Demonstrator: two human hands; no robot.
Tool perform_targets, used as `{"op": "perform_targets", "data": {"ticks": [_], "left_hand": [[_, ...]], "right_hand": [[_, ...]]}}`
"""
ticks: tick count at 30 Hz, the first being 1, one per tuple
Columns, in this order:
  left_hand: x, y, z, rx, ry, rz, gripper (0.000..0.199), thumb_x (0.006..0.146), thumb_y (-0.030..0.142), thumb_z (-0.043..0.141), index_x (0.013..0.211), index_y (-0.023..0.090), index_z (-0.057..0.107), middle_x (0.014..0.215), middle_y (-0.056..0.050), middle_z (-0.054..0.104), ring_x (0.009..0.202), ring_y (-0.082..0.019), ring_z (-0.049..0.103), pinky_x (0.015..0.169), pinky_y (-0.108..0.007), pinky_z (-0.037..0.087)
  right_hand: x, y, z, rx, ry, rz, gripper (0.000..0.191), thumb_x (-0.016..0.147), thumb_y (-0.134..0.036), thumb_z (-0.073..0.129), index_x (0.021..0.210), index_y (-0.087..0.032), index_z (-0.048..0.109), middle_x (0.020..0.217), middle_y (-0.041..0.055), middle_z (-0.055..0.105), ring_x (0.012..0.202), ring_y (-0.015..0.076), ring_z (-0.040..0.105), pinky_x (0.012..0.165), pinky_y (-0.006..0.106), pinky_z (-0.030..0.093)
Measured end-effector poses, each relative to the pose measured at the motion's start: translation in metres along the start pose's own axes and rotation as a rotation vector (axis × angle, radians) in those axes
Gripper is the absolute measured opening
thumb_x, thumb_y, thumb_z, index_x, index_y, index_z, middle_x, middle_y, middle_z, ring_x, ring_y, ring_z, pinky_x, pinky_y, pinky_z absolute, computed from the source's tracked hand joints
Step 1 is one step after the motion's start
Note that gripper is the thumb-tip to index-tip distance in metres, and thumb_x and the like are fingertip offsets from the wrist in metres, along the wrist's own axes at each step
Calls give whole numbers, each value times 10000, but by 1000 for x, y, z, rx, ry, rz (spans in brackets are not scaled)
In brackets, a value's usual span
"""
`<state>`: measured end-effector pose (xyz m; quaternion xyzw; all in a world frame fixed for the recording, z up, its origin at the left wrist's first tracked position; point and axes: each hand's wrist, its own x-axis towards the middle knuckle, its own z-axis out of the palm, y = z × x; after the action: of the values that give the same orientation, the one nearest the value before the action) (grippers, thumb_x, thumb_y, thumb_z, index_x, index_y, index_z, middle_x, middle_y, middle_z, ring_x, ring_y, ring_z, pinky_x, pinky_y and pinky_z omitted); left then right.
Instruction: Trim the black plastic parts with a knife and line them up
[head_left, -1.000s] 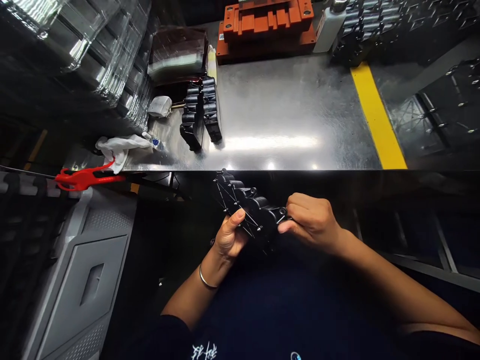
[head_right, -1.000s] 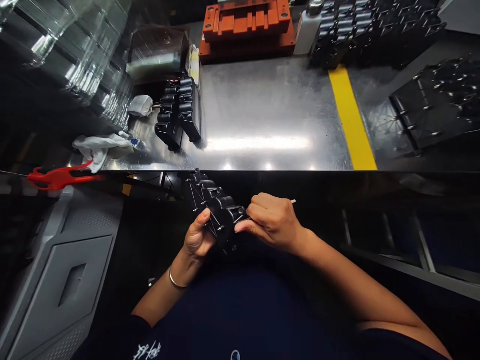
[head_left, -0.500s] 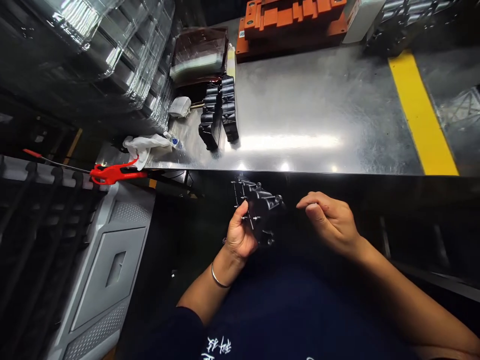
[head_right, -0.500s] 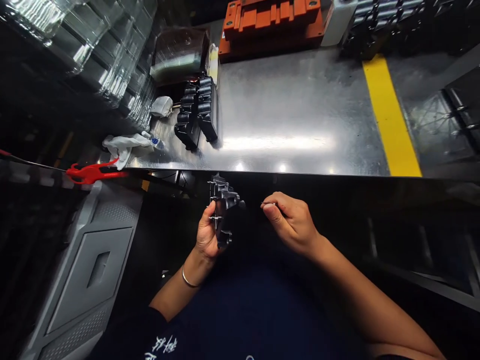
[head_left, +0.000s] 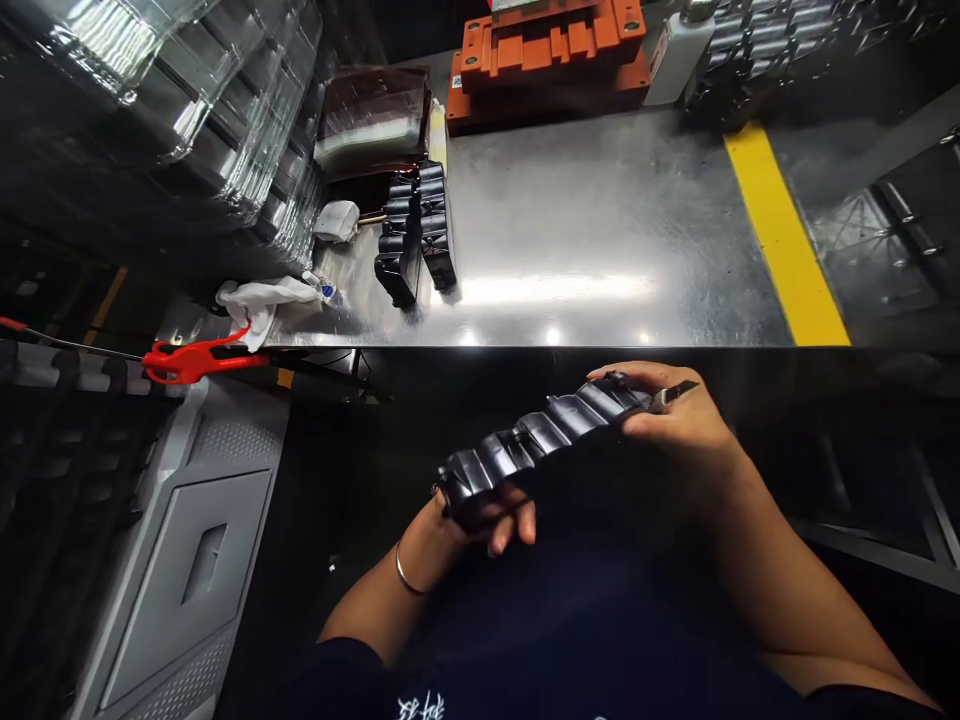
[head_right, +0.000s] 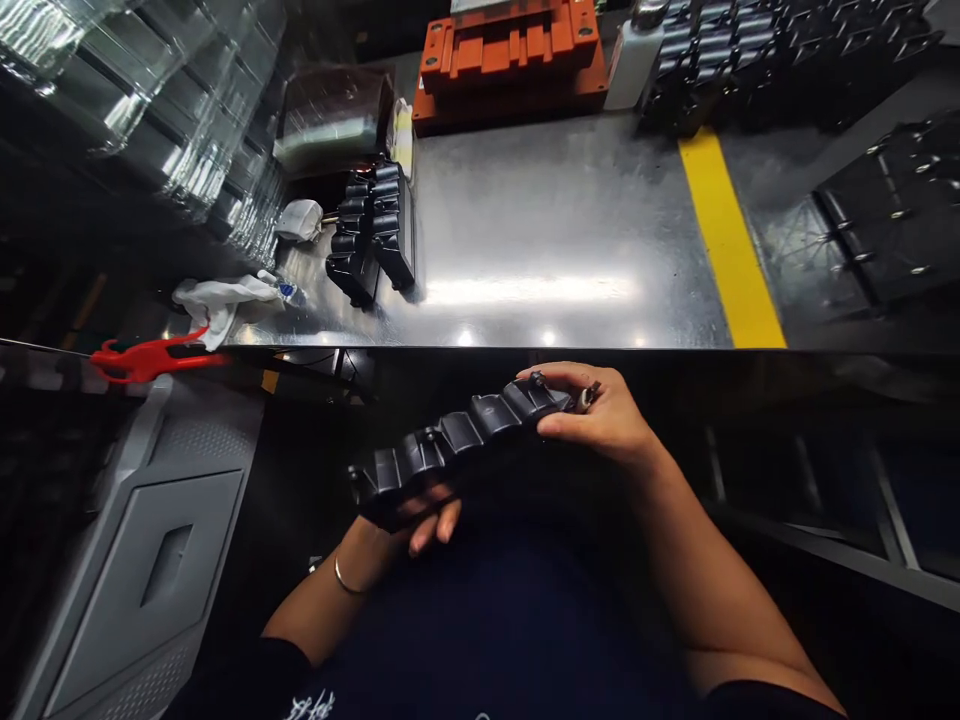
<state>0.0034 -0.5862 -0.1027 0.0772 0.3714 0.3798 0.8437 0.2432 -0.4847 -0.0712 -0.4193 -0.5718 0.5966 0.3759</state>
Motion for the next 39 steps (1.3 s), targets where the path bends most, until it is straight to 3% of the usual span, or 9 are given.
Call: {"op": "perform_targets", "data": {"ticks": [5,9,13,22,26,29,33,35,39], "left_hand": [[-8,16,15,-30,-6,185,250,698,197,714,942,142,717,1018,-93,713,899,-218,681,674,-292,576],[-3,13,35,-21,127,346,261,682,227,800,917,150,717,987,-59,722,981,-227,666,914,-403,531],[2,8,36,-163,257,403,256,665,328,833,805,144,722,831,-26,728,813,-181,686,869,-332,539],[6,4,37,-281,300,239,66,778,184,723,788,121,704,769,-32,716,716,-150,677,801,-283,546],[9,0,37,-293,269,205,84,747,170,741,709,126,681,703,-17,694,663,-128,658,702,-241,546],[4,3,34,-211,214,290,185,664,236,819,661,121,675,646,-13,674,616,-130,643,635,-234,540],[-6,12,26,25,42,312,291,594,350,854,650,125,677,584,-16,634,524,-139,588,548,-268,505],[-8,16,22,127,-50,293,311,617,377,831,602,124,651,537,-20,590,487,-131,549,502,-261,463],[-7,20,23,211,-157,259,352,625,402,817,558,124,611,519,-28,551,484,-134,526,493,-266,432]], "right_hand": [[-10,12,14,59,431,19,513,547,-569,835,871,-211,660,753,23,694,628,160,644,572,279,530],[-21,9,46,-57,349,-44,499,623,-562,797,916,-181,662,763,35,692,633,142,627,549,248,506],[-24,-3,57,-37,77,-89,400,797,-549,652,848,-157,714,770,53,687,666,130,624,565,233,489],[-22,-16,47,-77,42,56,302,830,-434,646,788,-136,670,723,45,656,650,118,587,594,225,471],[-25,-3,47,-325,143,-124,252,895,-375,557,786,-157,623,683,28,604,598,101,533,552,222,428],[-22,12,23,-690,276,-288,238,909,-363,521,799,-173,612,717,43,613,620,123,545,561,248,410],[-17,12,-13,-1066,371,-143,295,893,-465,537,877,-180,613,772,67,636,568,147,525,482,264,306],[-19,-2,-15,-1013,250,-246,255,950,-394,460,908,-186,601,783,63,643,603,142,556,518,261,357],[-26,-33,12,-739,-285,-596,349,976,-452,409,866,-169,581,666,18,580,582,92,526,547,218,389]]}}
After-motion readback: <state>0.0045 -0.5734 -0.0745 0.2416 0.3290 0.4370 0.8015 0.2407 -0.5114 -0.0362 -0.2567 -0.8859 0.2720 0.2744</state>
